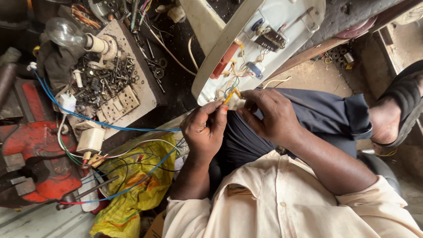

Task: The person holds a small cylindrical electrical component, turning it over and manipulating it with both hands. They then place it on a cluttered workbench and pick up a white plastic housing, opening it to access internal wiring. The person twists and adjusts wires inside the housing.

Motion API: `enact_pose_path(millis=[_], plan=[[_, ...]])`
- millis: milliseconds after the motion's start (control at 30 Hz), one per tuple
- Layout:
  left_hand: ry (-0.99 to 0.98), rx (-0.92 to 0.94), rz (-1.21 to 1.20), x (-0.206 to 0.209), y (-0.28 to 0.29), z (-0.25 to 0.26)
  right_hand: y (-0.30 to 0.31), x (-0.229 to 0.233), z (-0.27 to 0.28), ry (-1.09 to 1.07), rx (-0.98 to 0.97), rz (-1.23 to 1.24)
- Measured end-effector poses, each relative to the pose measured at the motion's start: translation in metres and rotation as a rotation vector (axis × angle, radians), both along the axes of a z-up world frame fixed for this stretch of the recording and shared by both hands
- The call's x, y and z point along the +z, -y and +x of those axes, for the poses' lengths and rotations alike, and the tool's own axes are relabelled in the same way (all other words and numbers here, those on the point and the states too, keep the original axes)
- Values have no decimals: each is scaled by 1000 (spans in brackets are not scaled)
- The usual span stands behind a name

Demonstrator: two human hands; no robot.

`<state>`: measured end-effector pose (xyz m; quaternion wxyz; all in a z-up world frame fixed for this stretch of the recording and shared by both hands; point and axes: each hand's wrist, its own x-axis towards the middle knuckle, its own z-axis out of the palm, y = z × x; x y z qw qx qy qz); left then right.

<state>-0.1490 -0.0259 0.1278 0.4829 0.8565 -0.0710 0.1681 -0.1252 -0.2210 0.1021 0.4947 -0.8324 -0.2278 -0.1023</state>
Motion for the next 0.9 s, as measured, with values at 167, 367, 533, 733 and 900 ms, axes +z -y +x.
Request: enact_pose_path(millis=[167, 367, 533, 733, 900], plan=[[-48, -72, -110, 3, -1, 1, -4, -8, -3, -99, -75, 35], [-21, -80, 93, 0, 4, 0, -2, -16, 8, -204, -130, 178], [77, -63, 153, 1, 10, -1, 11, -20, 8, -292, -96, 250], [-72, 13, -50, 5, 14, -5, 25, -35, 3, -794, 103, 667], [-15, 8, 20, 13, 13, 1, 33, -44, 7, -909, 216, 782]])
